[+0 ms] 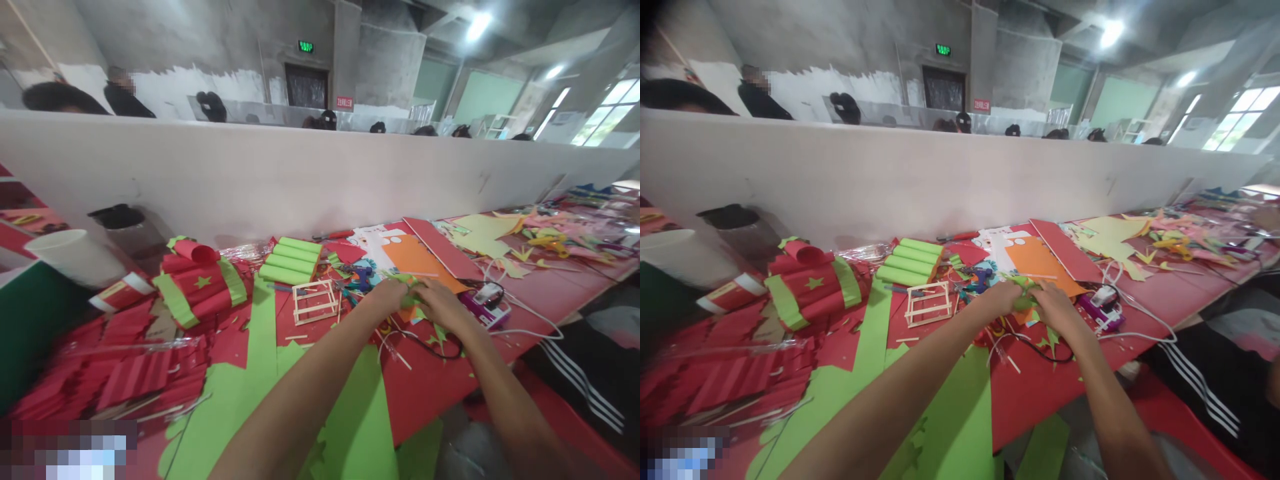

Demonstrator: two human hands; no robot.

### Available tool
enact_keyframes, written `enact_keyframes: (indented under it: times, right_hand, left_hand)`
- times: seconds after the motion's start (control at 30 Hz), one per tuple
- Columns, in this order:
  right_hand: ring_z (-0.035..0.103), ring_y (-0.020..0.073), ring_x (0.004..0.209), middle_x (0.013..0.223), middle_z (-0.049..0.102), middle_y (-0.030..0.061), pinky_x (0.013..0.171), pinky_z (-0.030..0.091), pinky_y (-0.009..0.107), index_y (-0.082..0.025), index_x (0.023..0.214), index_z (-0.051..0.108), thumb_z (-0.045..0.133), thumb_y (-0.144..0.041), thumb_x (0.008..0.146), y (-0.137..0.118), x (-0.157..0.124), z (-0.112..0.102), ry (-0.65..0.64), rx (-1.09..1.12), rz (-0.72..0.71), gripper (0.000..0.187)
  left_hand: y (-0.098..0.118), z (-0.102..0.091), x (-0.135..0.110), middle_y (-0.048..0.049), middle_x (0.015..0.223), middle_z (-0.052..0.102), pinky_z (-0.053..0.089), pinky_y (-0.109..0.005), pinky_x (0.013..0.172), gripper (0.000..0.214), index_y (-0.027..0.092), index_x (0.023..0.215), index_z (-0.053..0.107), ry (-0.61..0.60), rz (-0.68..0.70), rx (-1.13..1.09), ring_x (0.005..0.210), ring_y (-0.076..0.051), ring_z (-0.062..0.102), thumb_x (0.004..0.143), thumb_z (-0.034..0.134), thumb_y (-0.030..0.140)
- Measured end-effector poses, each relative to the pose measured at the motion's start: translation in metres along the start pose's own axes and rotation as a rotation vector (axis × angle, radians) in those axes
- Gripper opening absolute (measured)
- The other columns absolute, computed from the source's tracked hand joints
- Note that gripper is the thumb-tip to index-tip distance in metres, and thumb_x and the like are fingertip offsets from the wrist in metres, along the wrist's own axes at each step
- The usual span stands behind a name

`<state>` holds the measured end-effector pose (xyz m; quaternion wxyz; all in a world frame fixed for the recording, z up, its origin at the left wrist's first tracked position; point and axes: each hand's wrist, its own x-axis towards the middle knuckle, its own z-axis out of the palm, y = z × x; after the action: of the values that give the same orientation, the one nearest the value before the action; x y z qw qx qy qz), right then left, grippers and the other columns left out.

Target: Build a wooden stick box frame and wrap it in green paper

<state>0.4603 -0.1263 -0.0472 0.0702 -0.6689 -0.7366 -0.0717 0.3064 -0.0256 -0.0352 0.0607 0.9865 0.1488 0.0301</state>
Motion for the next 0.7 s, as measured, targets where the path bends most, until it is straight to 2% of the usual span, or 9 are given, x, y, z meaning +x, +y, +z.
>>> enact_keyframes:
  times: [0.2,0.33,0.47,0.6,0.7]
  right_hand:
    - [0.052,0.0239,0.098,0.107,0.058,0.0102,0.08,0.038,0.032,-0.02,0.104,0.063,0.044,0.004,0.071,0.004,0.0,0.005,0.028,-0.018,-0.018,0.045]
    - [0.053,0.0245,0.097,0.106,0.059,0.0097,0.081,0.04,0.033,-0.021,0.102,0.064,0.051,-0.003,0.074,0.006,-0.001,0.005,0.025,0.017,-0.035,0.036]
    - [0.054,0.0249,0.096,0.106,0.059,0.0095,0.081,0.041,0.035,-0.021,0.101,0.065,0.059,-0.014,0.076,0.008,-0.002,0.003,0.035,0.048,-0.062,0.027]
    - [0.055,0.0249,0.094,0.104,0.06,0.0095,0.08,0.042,0.036,-0.022,0.097,0.067,0.061,-0.028,0.081,0.008,0.001,0.005,0.061,0.068,-0.092,0.018]
    - [0.056,0.0245,0.092,0.1,0.062,0.0086,0.08,0.042,0.037,-0.023,0.092,0.069,0.06,-0.031,0.083,0.006,0.003,0.008,0.084,0.08,-0.101,0.015]
  left_hand:
    - [0.003,0.003,0.002,-0.0107,0.088,0.069,0.05,-0.03,0.083,0.018,0.015,0.094,0.065,0.023,-0.048,-0.014,0.091,-0.024,0.066,0.08,0.055,0.011]
    - [0.003,0.005,-0.001,-0.0126,0.088,0.07,0.051,-0.031,0.079,0.021,0.014,0.094,0.067,0.04,-0.121,-0.021,0.089,-0.024,0.066,0.082,0.05,0.011]
    - [-0.002,0.001,-0.006,-0.0103,0.087,0.07,0.051,-0.028,0.074,0.018,0.016,0.09,0.069,0.033,-0.18,-0.045,0.082,-0.022,0.066,0.08,0.054,0.019]
    - [-0.005,-0.001,-0.009,-0.0102,0.087,0.07,0.051,-0.029,0.075,0.019,0.016,0.087,0.069,0.031,-0.165,-0.061,0.084,-0.022,0.066,0.082,0.054,0.026]
    - [-0.003,0.001,-0.008,-0.0124,0.088,0.069,0.05,-0.031,0.076,0.022,0.015,0.088,0.069,0.036,-0.141,-0.06,0.086,-0.023,0.065,0.083,0.051,0.027]
